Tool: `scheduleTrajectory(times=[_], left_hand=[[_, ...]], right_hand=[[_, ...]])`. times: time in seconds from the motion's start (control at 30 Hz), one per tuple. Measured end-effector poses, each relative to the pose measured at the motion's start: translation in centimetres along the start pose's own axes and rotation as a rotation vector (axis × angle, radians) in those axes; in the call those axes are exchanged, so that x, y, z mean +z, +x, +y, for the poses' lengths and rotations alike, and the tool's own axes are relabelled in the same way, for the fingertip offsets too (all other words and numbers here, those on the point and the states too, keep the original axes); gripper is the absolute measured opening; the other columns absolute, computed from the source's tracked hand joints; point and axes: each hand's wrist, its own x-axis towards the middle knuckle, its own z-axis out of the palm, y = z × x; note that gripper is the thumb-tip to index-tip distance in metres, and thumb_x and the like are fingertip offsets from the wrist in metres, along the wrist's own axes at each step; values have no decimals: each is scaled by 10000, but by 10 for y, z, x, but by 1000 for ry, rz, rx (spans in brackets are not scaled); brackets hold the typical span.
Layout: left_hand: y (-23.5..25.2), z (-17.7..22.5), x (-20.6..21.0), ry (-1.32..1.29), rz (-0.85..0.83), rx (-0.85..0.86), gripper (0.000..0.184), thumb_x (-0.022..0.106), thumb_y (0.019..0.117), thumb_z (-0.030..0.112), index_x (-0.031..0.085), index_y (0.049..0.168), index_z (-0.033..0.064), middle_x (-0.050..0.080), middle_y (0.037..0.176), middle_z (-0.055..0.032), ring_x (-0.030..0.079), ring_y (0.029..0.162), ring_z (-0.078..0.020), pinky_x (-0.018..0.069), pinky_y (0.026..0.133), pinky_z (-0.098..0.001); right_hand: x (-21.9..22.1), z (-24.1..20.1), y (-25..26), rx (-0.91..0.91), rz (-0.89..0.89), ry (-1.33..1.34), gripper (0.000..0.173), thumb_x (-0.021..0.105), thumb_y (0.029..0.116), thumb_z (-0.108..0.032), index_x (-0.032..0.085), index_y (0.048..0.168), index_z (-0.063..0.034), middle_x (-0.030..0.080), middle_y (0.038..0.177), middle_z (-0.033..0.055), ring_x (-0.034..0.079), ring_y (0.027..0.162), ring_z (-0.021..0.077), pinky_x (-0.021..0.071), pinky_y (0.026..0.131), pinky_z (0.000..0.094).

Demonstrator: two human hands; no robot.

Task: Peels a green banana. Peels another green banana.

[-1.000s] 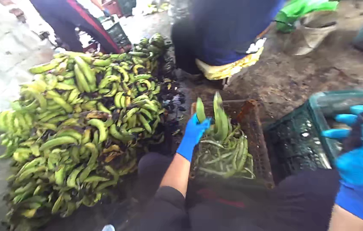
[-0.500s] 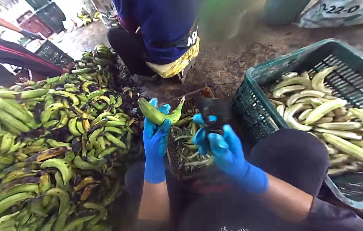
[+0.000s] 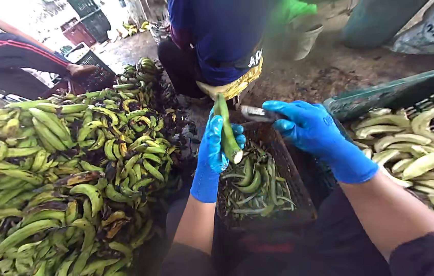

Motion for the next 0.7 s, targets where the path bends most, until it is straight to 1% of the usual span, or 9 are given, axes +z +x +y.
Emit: scheduleTrajectory(times=[0.03,0.17,0.23,0.3,0.37,0.43,0.5,0.6,0.7], left_hand=[[4,-4,0,28,-2,19,479,457,1044,459,384,1487,292,703,945,-75,699,708,-176,600,594,-293],[4,-22,-10,31,-34,76,473,448,1049,466,417,1481,278,708,971,-63,679,719,-133,577,609,-261],[0,-31,-9,-129,-164,-67,414,549,1019,436,512,1397,270,712,974,-68,697,698,-144,594,572,-259],[2,-37,-7,-237,-316,-253,439,625,984,436,535,1322,171,720,942,-130,707,678,-192,589,555,-272],[2,-37,-7,-86,-277,-316,541,566,1006,441,418,1480,229,700,936,-113,689,665,-171,581,546,-261],[6,-32,-10,-4,-136,-223,553,550,1010,360,374,1519,237,713,984,-113,714,698,-189,610,571,-291],[10,-31,-20,36,-40,30,568,619,985,398,441,1482,187,717,1105,-101,725,829,-180,619,682,-303],[20,-32,-22,20,16,352,714,663,953,451,325,1528,196,694,1186,-79,707,948,-168,603,788,-310],[5,-30,-12,94,-57,155,493,543,1022,357,410,1477,219,697,1125,-12,692,892,-104,596,744,-262]], right_hand=[[5,-1,-1,-70,55,-63,640,325,1019,-634,616,1433,-243,708,1103,140,669,940,317,481,779,590],[32,-19,-30,-144,9,46,540,428,1007,-637,667,1369,-315,726,1101,60,673,987,203,482,838,519],[33,-10,-21,-134,97,-53,488,495,1002,-555,703,1320,-249,725,1107,125,685,957,285,479,788,574],[22,12,2,-71,275,-252,463,523,1013,-500,650,1388,-261,706,1148,191,679,975,373,462,812,628],[12,30,18,77,385,-330,524,469,1029,-566,596,1448,-279,677,1203,215,655,1036,402,440,868,635],[11,24,18,114,365,-274,571,433,1033,-581,579,1467,-239,665,1215,214,646,1037,396,448,846,627],[26,0,0,7,243,-159,557,467,1012,-543,615,1432,-208,698,1192,163,672,1003,331,491,804,601],[50,-21,-27,-152,117,-77,548,442,1004,-631,652,1384,-296,731,1116,105,684,949,246,479,814,526],[46,-4,-9,-152,172,-84,536,441,1007,-616,684,1342,-276,728,1120,139,689,959,304,479,797,576]])
